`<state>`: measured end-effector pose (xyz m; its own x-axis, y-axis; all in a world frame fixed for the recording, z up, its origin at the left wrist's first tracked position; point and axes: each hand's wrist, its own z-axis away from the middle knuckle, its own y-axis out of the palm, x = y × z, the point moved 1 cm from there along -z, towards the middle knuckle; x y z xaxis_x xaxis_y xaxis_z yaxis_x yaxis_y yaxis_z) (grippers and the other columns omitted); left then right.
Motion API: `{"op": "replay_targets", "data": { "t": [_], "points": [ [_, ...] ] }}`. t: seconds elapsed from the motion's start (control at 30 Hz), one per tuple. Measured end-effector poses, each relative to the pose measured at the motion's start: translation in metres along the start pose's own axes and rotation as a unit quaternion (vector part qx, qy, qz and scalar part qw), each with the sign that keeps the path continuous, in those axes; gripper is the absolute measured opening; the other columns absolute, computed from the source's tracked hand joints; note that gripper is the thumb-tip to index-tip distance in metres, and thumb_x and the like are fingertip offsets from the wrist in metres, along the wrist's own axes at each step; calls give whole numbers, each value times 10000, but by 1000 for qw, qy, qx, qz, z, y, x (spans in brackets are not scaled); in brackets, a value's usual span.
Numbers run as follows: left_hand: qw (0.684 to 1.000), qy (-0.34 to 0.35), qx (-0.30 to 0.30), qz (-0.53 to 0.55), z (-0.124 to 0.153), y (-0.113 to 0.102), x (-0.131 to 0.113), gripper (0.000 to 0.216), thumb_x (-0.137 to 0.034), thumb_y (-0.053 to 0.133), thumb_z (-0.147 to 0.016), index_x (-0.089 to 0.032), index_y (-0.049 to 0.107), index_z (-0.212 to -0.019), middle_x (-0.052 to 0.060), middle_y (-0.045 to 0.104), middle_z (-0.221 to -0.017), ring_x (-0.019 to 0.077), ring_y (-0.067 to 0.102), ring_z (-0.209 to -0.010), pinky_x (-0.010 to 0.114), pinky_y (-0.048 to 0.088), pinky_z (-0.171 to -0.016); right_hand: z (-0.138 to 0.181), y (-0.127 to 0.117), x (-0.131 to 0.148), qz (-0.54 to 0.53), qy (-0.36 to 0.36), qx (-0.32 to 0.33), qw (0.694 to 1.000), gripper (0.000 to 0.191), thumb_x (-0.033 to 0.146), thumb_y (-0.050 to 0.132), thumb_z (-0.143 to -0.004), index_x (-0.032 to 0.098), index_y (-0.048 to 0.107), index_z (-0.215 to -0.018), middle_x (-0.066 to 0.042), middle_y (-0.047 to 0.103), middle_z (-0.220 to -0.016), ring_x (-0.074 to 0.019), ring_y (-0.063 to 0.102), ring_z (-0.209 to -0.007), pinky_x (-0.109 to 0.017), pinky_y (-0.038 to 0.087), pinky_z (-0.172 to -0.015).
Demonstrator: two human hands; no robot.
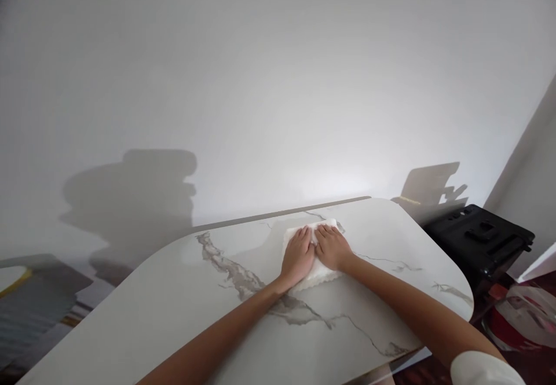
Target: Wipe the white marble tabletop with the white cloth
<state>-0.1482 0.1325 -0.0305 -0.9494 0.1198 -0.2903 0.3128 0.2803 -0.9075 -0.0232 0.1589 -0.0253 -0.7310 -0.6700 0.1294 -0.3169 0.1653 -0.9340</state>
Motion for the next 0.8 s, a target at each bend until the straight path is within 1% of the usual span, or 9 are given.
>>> {"op": "replay_targets", "data": {
  "t": [0.1,0.17,0.23,0.3,0.43,0.57,0.63,0.7,0.8],
  "points": [
    [999,7,-20,-33,-25,5,27,451,-133,333,-888,-88,448,-1321,145,433,-1428,246,349,-1354,394,266,-1129,-35,14,-2,-10,-6,-8,1000,452,198,350,-929,43,486,-1331,-162,481,-1390,-261,401,-1308,-413,303,-1091],
    [998,7,-27,-48,-41,6,39,443,-130,328,-892,-87,448,-1316,148,442,-1418,239,360,-1346,389,281,-1117,-54,22,-5,-18,-9,-13,1000,437,191,357,-927,50,498,-1316,-160,488,-1383,-252,401,-1306,-399,294,-1092],
    [998,-2,-30,-63,-54,8,45,441,-129,326,-895,-85,446,-1317,147,446,-1415,241,362,-1342,386,287,-1108,-70,27,-10,-28,-8,-16,999,422,174,370,-918,61,512,-1299,-157,501,-1370,-245,411,-1296,-390,296,-1087],
    [997,-14,-28,-74,-67,10,46,444,-134,329,-898,-80,440,-1324,142,441,-1420,250,357,-1344,381,283,-1106,-82,29,-19,-39,-11,-15,999,409,153,382,-904,79,528,-1279,-148,522,-1350,-239,428,-1281,-386,311,-1072],
    [997,-10,-14,-82,-91,15,33,439,-146,339,-899,-62,443,-1317,151,440,-1419,261,364,-1331,381,284,-1097,-95,29,-44,-39,-9,-13,999,409,143,383,-896,104,538,-1272,-135,535,-1338,-233,440,-1272,-380,329,-1053],
    [997,4,-16,-74,-105,21,11,421,-142,342,-894,-68,466,-1289,152,464,-1397,261,387,-1310,388,294,-1084,-92,25,-70,-17,23,-4,1000,437,169,365,-915,94,502,-1323,-139,482,-1394,-236,405,-1306,-383,307,-1072],
    [998,8,-17,-68,-105,25,1,433,-139,337,-896,-71,448,-1309,148,452,-1409,261,377,-1321,391,287,-1090,-84,23,-77,-8,32,-3,999,447,177,352,-924,74,486,-1338,-148,463,-1408,-238,392,-1318,-381,296,-1084],
    [998,14,-11,-63,-99,27,-9,445,-146,337,-900,-76,430,-1330,142,433,-1427,260,360,-1337,391,278,-1098,-72,19,-80,0,38,-6,999,453,179,343,-928,61,481,-1343,-156,458,-1410,-244,390,-1321,-389,295,-1089],
    [998,24,5,-52,-79,26,-23,462,-159,344,-903,-67,411,-1351,149,410,-1443,270,339,-1352,401,272,-1108,-46,12,-75,5,40,-7,999,457,177,336,-924,68,487,-1342,-159,459,-1407,-255,391,-1321,-423,307,-1088]
  ]
}}
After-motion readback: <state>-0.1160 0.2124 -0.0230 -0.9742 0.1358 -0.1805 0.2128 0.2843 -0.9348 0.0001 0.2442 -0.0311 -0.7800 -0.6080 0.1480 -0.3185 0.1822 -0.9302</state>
